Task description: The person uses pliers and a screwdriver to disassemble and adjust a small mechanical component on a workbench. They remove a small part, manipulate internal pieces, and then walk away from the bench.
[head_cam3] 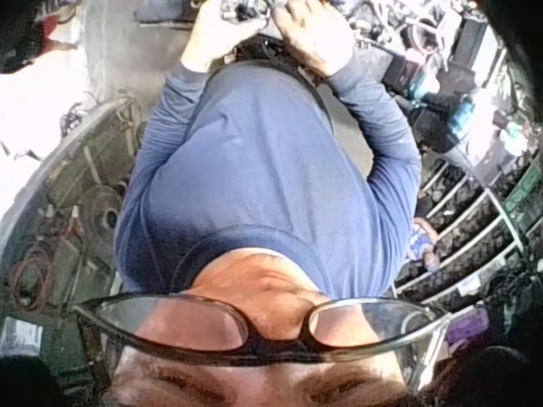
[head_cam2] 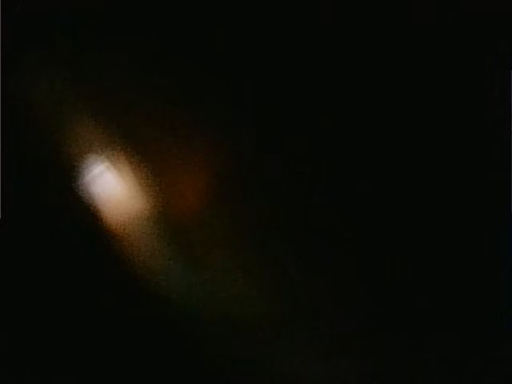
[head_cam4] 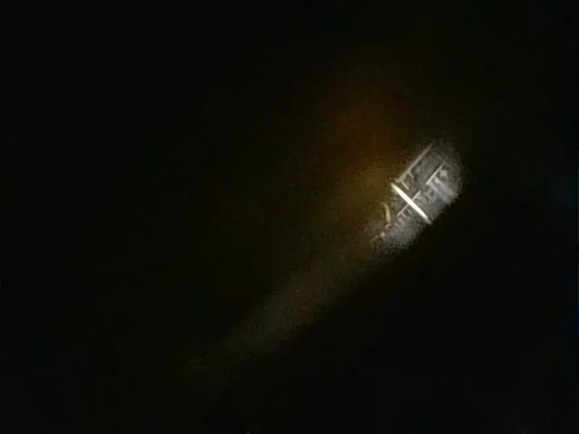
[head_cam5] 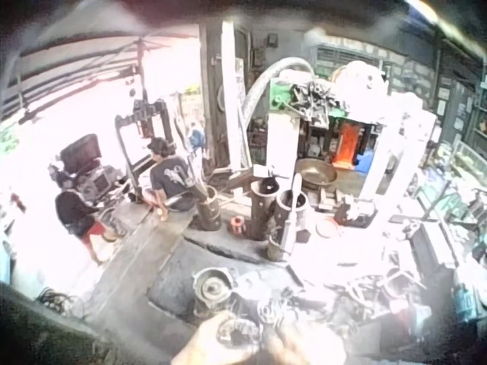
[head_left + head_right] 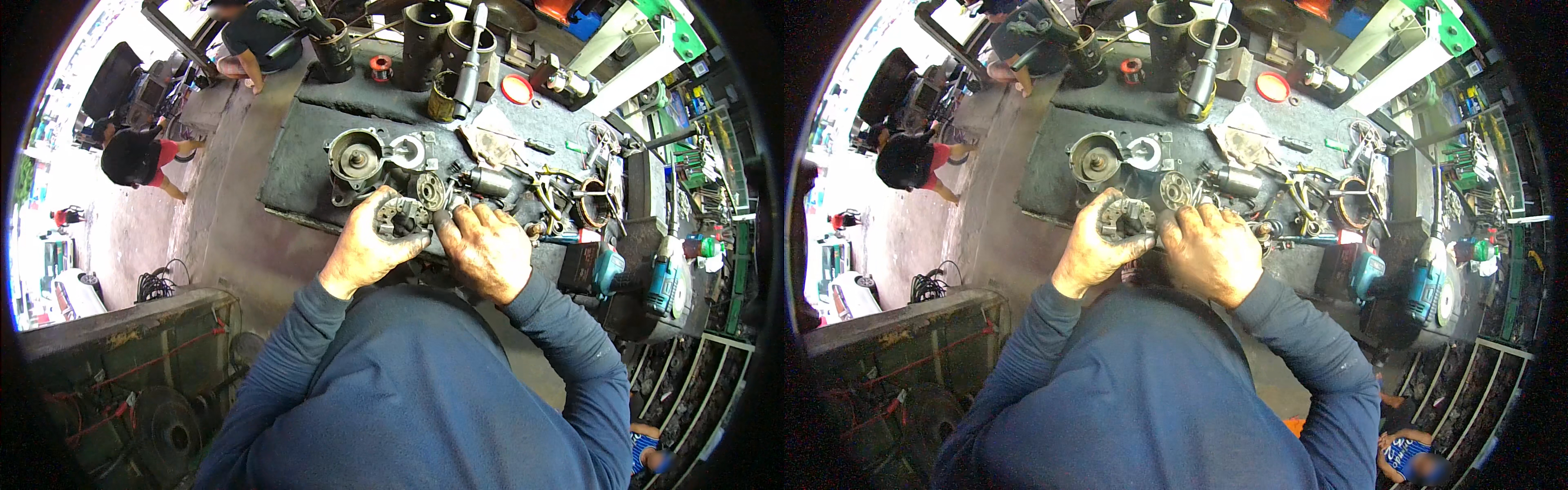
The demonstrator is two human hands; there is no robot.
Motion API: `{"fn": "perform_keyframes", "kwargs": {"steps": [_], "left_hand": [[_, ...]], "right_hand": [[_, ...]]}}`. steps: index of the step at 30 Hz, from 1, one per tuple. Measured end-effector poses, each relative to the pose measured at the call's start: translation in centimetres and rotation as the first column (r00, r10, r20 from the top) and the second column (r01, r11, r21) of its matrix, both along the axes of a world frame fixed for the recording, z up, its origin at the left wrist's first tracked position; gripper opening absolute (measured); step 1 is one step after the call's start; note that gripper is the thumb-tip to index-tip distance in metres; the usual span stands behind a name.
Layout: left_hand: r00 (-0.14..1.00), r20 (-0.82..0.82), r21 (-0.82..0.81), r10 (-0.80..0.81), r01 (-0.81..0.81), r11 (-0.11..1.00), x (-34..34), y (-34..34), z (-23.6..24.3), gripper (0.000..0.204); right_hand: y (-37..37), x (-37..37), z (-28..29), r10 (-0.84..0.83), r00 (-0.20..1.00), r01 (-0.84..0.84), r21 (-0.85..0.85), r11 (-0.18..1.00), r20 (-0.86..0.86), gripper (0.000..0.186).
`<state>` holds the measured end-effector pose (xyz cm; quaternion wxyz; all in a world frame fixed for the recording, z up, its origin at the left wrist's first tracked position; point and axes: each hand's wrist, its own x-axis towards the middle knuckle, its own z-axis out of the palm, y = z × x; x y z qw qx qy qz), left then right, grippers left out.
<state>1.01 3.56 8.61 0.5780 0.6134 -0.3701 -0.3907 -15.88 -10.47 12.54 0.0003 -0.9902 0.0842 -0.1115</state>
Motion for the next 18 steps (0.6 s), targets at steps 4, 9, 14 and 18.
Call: {"fn": "perform_keyframes", "kwargs": {"steps": [4,9,14,18], "left_hand": [[0.996,0.043,-0.005,0.074,-0.073,0.997,0.0,0.2,1.1,0.061],[0.979,0.192,-0.014,0.069,-0.068,0.998,-0.2,0.2,0.9,0.059],[0.996,0.081,0.017,0.04,-0.041,0.999,-0.3,0.0,1.1,0.051],[0.981,0.194,0.005,0.02,-0.021,1.0,0.2,-0.3,1.1,0.05]], "right_hand": [[0.3,0.1,0.9,-0.141,0.989,0.142,-0.008,0.99,0.053,0.031],[0.0,0.2,0.6,-0.113,0.993,0.113,-0.006,0.994,0.018,0.026],[0.6,-0.3,0.3,-0.028,0.999,0.029,-0.03,0.999,0.029,0.032],[0.2,-0.4,1.1,-0.082,0.997,0.082,0.014,0.997,0.001,0.027]]}}
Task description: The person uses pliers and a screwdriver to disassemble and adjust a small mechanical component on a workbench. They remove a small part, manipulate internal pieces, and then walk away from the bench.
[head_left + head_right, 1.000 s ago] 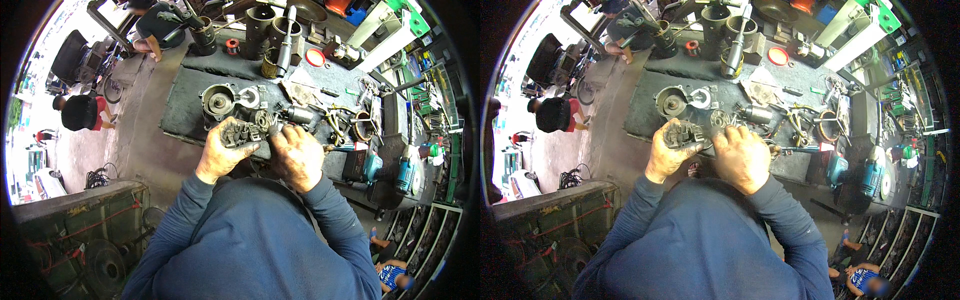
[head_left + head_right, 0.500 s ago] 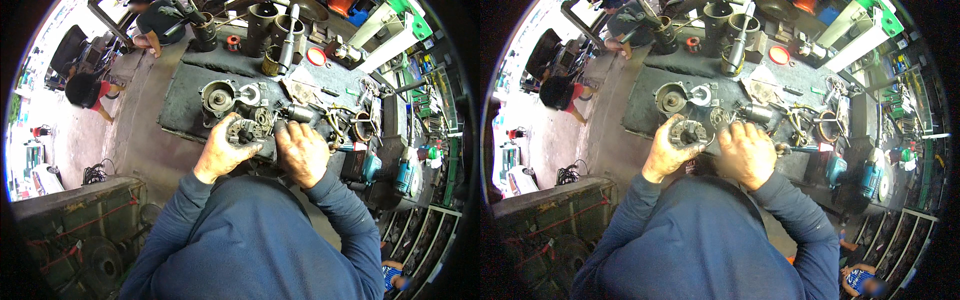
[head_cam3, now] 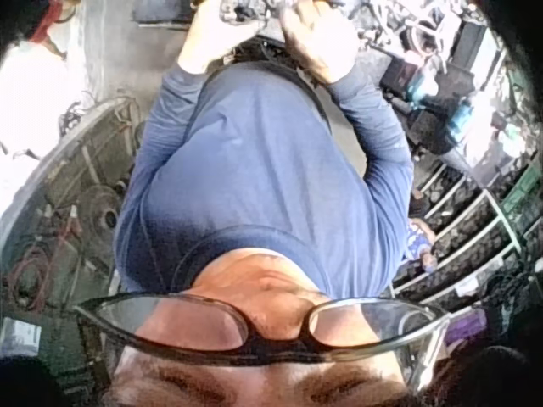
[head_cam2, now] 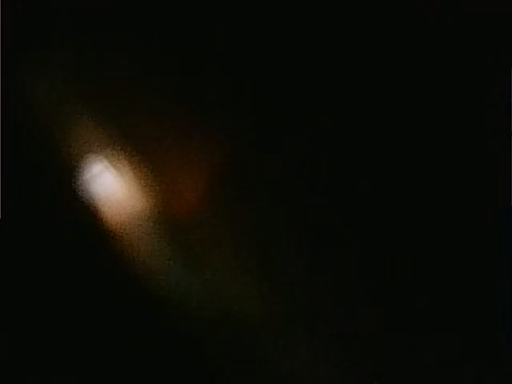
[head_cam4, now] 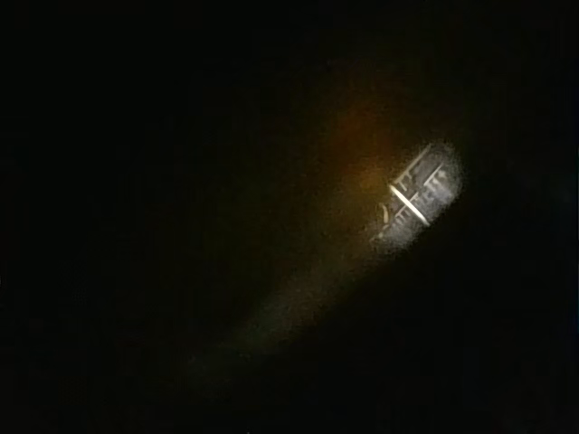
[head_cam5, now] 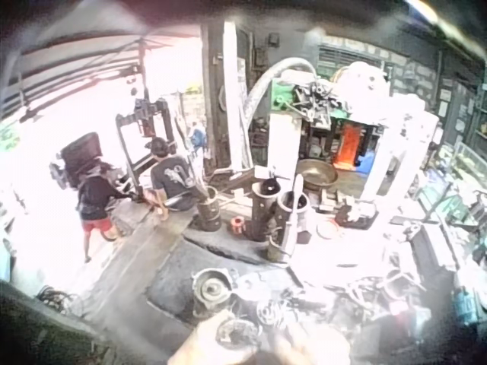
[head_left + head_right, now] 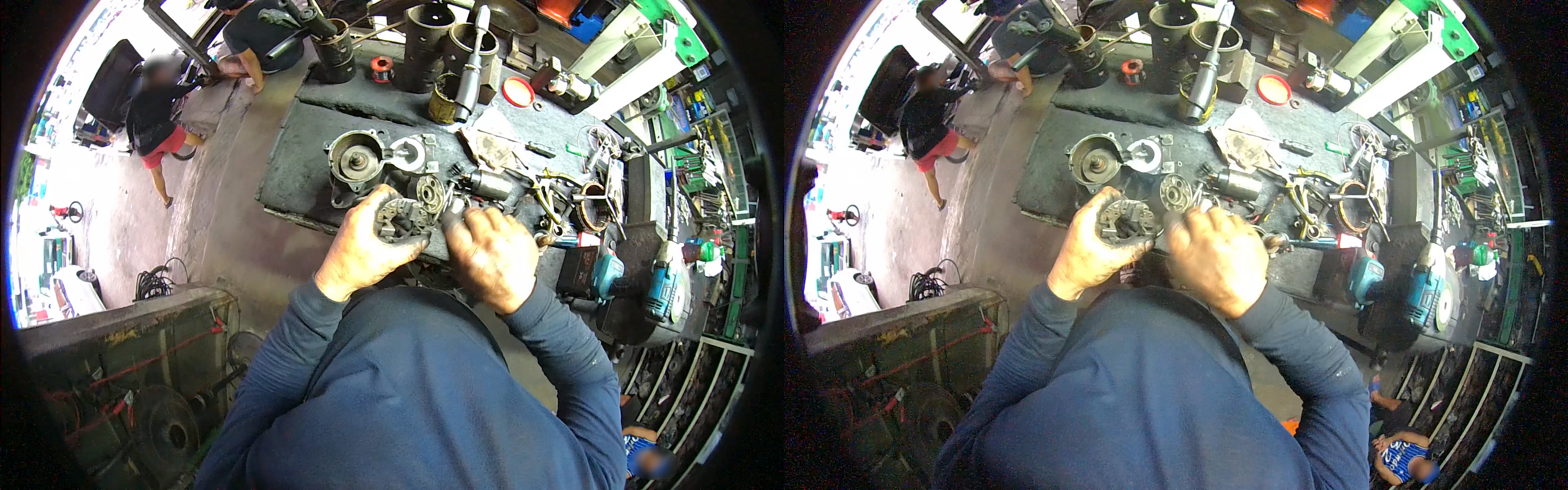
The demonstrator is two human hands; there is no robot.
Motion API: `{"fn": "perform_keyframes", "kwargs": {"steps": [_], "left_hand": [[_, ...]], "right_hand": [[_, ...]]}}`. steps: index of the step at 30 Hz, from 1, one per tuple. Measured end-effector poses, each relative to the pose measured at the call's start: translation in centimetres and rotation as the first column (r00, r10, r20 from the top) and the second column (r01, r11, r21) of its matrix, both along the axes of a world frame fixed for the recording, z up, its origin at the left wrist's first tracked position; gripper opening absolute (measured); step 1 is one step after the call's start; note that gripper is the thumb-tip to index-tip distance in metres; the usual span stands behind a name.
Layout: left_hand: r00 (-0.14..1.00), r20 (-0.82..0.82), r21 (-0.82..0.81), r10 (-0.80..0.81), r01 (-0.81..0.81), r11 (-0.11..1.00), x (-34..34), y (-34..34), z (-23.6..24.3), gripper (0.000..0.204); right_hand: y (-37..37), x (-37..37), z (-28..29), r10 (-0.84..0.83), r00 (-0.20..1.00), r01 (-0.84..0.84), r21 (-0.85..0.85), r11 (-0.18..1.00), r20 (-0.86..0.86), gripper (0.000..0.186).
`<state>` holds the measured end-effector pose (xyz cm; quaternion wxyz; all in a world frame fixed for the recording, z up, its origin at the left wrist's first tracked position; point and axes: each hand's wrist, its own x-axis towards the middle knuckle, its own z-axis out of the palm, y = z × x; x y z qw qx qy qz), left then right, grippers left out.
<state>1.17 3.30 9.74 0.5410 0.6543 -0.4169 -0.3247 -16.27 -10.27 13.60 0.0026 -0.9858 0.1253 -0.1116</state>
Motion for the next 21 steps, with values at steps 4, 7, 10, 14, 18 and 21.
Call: {"fn": "perform_keyframes", "kwargs": {"steps": [4,7,10,14,18,21], "left_hand": [[1.0,-0.015,-0.038,0.015,-0.016,0.999,0.1,0.2,0.2,0.047],[1.0,0.012,-0.071,0.024,-0.023,0.997,0.3,0.1,0.5,0.044],[0.999,-0.041,-0.091,-0.002,-0.002,0.996,0.3,0.1,-0.2,0.043],[0.998,-0.036,-0.093,-0.053,0.05,0.994,0.1,0.0,0.8,0.042],[0.989,0.123,-0.117,-0.076,0.09,0.989,0.6,-0.4,1.6,0.043],[0.991,0.106,-0.122,-0.077,0.09,0.988,0.5,-0.3,1.8,0.044]], "right_hand": [[-0.1,0.2,-0.7,-0.042,0.999,0.042,0.006,0.999,0.019,0.029],[-0.1,-0.1,-0.4,-0.066,0.996,0.061,0.069,0.996,0.067,0.027],[0.3,-0.4,-1.5,-0.012,1.0,0.01,0.065,0.998,0.029,0.023],[-0.9,0.0,-1.2,0.099,0.976,-0.129,0.151,0.98,0.193,0.031],[-1.2,-0.5,-0.9,0.093,0.99,-0.106,0.125,0.986,0.111,0.027],[-1.6,-0.7,-0.5,0.144,0.985,-0.163,0.226,0.96,0.1,0.023]]}}
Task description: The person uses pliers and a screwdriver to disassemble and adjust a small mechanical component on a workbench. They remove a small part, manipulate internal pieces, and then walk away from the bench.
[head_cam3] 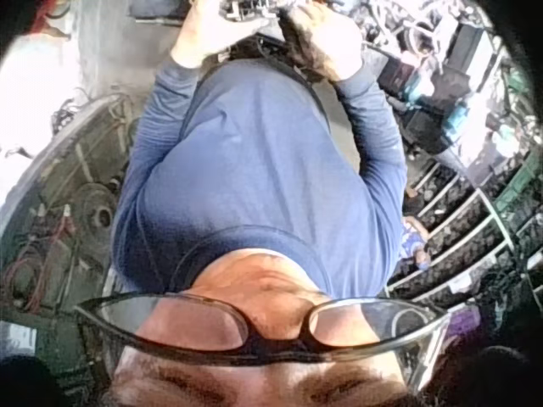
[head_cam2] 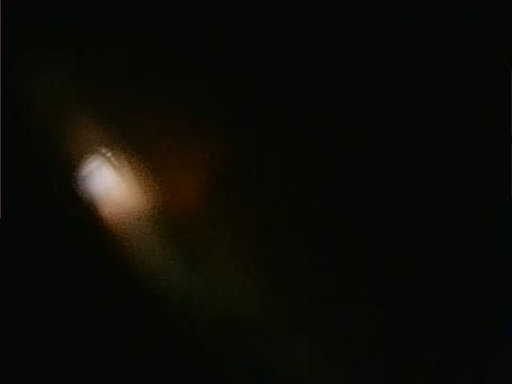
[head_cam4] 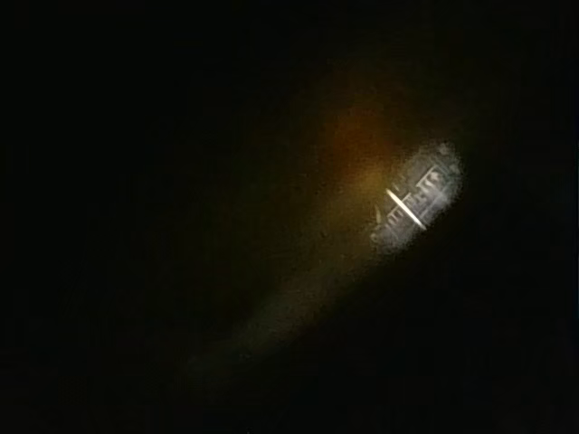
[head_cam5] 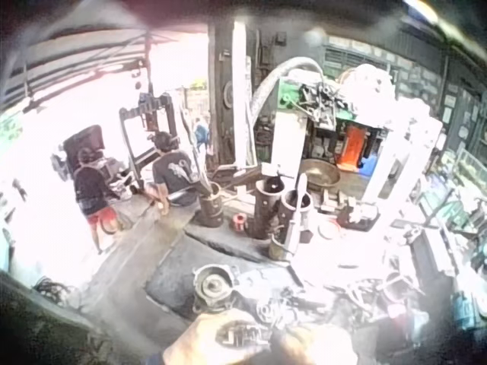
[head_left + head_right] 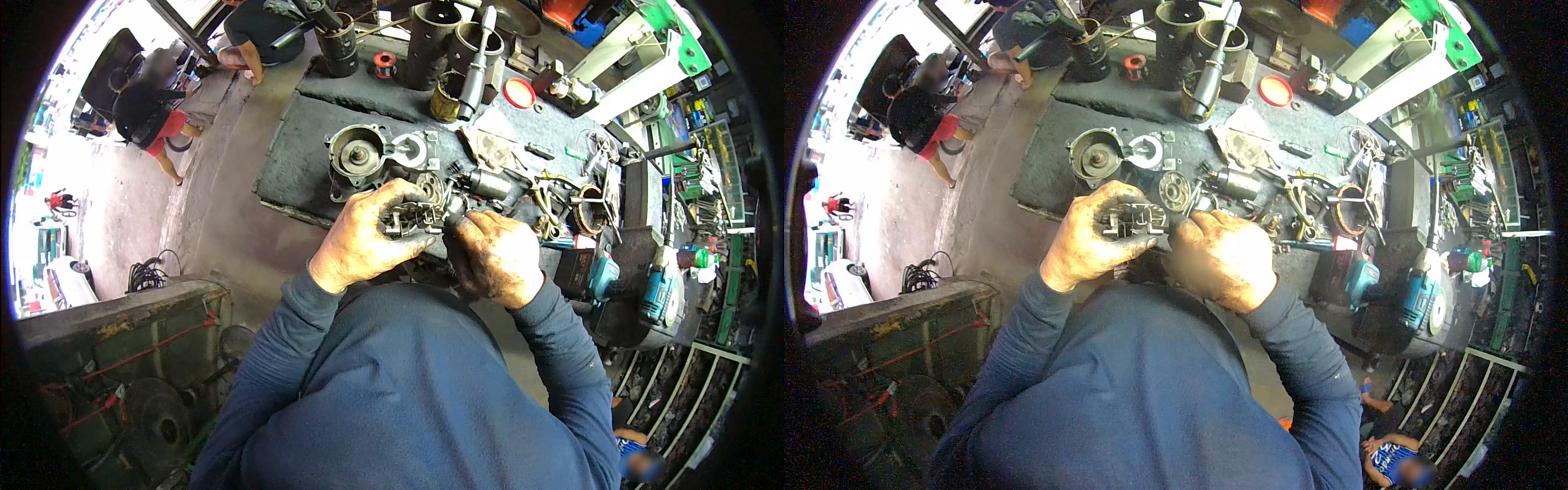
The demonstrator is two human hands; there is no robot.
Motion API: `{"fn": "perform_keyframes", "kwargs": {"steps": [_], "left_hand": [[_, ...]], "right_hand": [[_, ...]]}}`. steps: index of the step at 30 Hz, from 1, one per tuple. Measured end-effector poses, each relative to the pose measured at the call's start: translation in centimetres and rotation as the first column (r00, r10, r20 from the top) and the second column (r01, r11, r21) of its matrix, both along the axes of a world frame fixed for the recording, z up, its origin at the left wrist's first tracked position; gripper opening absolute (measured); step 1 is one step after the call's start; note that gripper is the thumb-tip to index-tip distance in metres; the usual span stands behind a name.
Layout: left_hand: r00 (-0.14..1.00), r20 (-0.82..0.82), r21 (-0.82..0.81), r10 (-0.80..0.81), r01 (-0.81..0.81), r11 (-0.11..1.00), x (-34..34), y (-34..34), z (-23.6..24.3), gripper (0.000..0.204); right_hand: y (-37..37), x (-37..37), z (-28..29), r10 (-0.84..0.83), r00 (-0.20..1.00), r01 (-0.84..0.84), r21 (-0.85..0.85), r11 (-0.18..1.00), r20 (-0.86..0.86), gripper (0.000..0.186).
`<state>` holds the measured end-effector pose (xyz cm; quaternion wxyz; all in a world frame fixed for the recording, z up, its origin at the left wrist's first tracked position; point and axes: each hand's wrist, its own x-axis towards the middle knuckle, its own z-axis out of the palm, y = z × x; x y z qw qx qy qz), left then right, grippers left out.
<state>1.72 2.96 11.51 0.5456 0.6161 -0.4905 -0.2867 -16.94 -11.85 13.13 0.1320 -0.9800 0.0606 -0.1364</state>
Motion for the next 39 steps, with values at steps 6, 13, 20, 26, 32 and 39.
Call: {"fn": "perform_keyframes", "kwargs": {"steps": [6,13,20,26,32,39], "left_hand": [[1.0,-0.026,-0.035,-0.008,0.007,0.999,0.0,-0.2,-0.5,0.044],[0.998,0.067,-0.039,0.007,-0.004,0.999,0.1,-0.5,-0.8,0.043],[0.98,-0.188,-0.033,0.059,-0.067,0.997,-0.6,-0.3,-0.5,0.04],[0.971,-0.219,-0.08,0.096,-0.116,0.99,-0.3,-0.4,-1.2,0.052],[0.997,-0.062,-0.075,0.034,-0.039,0.996,-0.4,-0.6,-1.5,0.068],[0.999,0.037,-0.096,-0.015,0.019,0.995,-0.6,-0.8,-1.9,0.067]], "right_hand": [[-0.8,0.1,-0.1,0.077,0.994,-0.072,0.07,0.995,-0.083,0.026],[0.8,1.3,-0.9,-0.114,0.993,0.107,-0.195,0.975,-0.025,0.041],[0.7,1.1,-0.4,-0.079,0.996,0.079,0.001,0.997,0.039,0.031],[0.2,0.6,-0.2,-0.134,0.991,0.134,0.029,0.991,-0.017,0.029],[-0.2,0.9,-0.2,-0.086,0.996,0.086,-0.011,0.996,-0.033,0.032],[1.3,1.0,-0.6,-0.203,0.972,0.192,-0.101,0.976,-0.121,0.026]]}}
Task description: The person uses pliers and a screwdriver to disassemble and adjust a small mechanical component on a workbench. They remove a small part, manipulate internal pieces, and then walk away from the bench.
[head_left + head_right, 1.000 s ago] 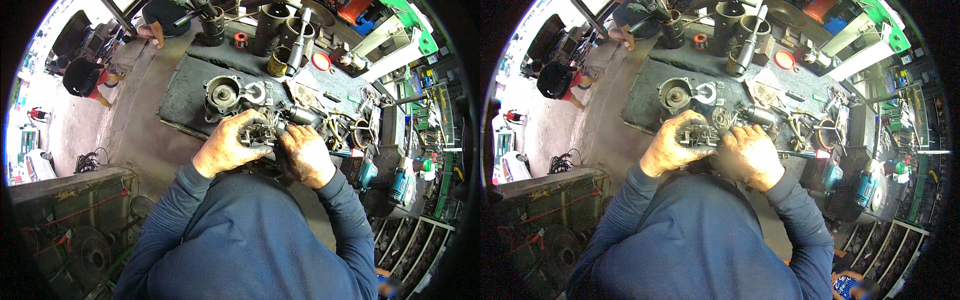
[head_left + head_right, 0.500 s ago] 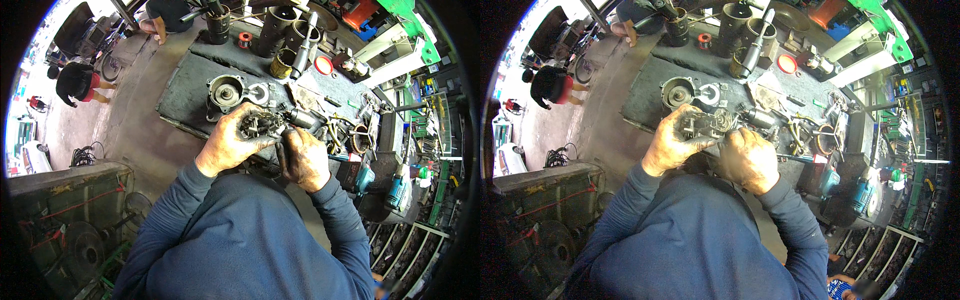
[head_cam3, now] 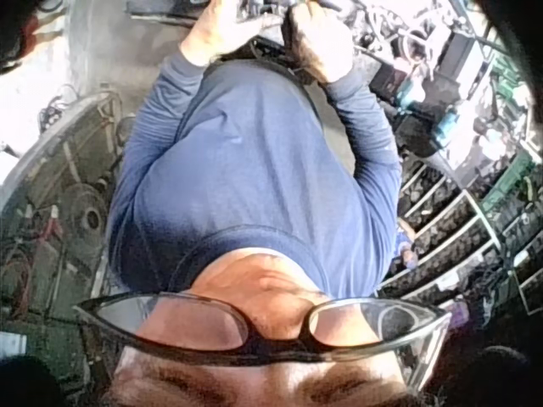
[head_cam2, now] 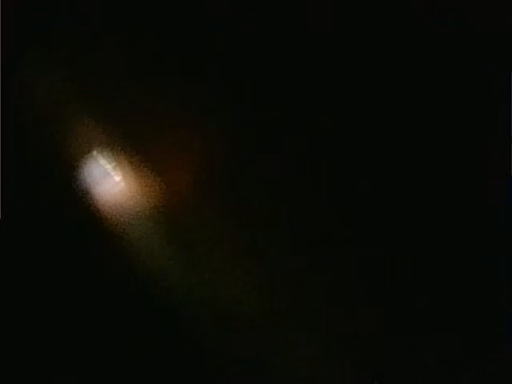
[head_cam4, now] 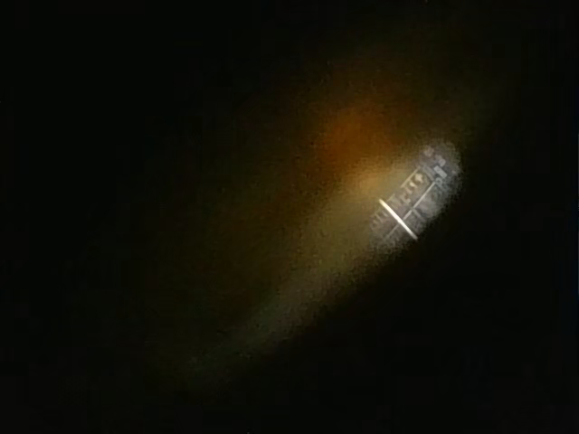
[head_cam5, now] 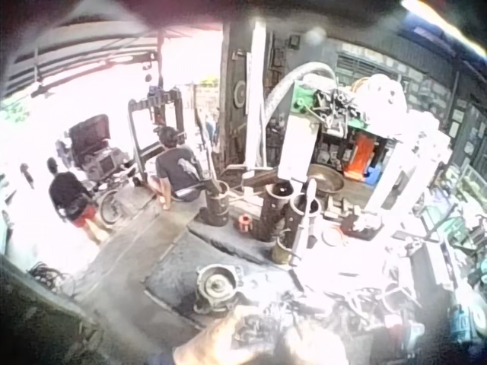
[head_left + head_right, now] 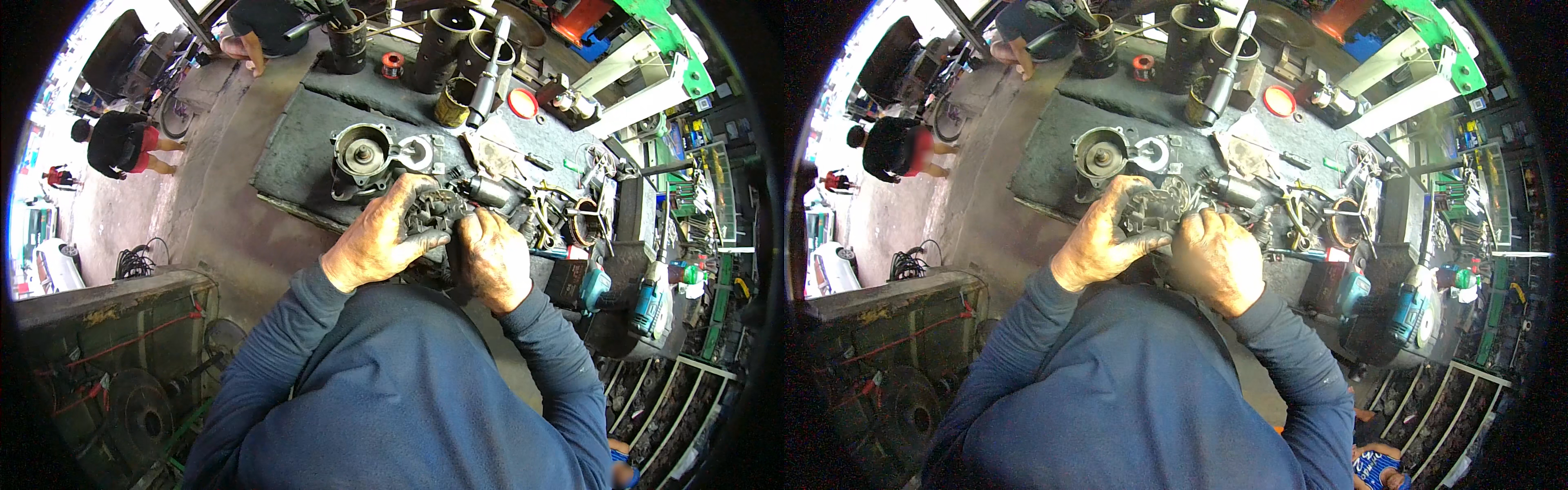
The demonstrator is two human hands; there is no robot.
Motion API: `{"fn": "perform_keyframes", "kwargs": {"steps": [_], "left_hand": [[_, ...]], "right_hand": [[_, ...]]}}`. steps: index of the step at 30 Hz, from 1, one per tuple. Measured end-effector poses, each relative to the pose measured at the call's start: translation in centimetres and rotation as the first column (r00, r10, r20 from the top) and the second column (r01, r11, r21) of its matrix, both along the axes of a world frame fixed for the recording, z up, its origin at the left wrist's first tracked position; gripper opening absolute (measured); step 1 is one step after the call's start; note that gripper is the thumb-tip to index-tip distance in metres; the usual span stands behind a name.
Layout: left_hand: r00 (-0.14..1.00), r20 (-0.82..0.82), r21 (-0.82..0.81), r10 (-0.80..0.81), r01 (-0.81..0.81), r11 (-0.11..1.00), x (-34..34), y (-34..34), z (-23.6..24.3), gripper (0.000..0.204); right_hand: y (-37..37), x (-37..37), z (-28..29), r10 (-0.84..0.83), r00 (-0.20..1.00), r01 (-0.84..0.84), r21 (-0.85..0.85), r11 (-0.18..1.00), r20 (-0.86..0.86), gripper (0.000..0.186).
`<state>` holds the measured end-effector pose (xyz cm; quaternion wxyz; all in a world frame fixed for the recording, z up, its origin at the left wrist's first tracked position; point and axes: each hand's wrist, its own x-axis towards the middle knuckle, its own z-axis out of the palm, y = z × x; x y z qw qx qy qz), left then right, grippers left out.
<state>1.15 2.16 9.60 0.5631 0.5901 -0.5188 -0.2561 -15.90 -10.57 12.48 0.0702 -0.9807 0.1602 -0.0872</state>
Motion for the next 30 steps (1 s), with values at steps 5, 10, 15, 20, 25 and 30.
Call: {"fn": "perform_keyframes", "kwargs": {"steps": [5,10,15,20,25,30], "left_hand": [[0.997,-0.033,0.015,-0.063,0.063,0.998,0.3,-0.1,-0.6,0.063],[0.995,-0.083,0.021,-0.056,0.058,0.998,0.5,-0.4,-0.2,0.06],[0.987,-0.149,-0.009,-0.057,0.056,0.998,0.6,-0.2,-1.3,0.061],[0.989,-0.143,0.015,-0.035,0.037,0.999,1.1,0.1,-0.9,0.06],[0.981,-0.191,0.02,-0.011,0.015,1.0,0.9,-0.4,-1.2,0.058],[0.998,-0.058,0.019,0.018,-0.017,1.0,0.7,-0.2,0.0,0.053]], "right_hand": [[-1.5,-0.5,-0.1,0.139,0.99,-0.139,0.009,0.99,0.004,0.024],[-0.1,-0.2,-0.8,0.035,0.999,-0.034,-0.031,0.999,0.034,0.023],[-1.5,0.4,-1.4,0.102,0.993,-0.091,-0.154,0.984,0.064,0.023],[0.0,0.3,-1.6,0.037,0.999,-0.036,-0.025,0.999,0.03,0.021],[-2.1,0.2,-0.6,0.172,0.983,-0.17,-0.046,0.984,0.056,0.024],[-2.2,-0.4,-0.1,0.117,0.983,-0.149,0.249,0.957,0.14,0.025]]}}
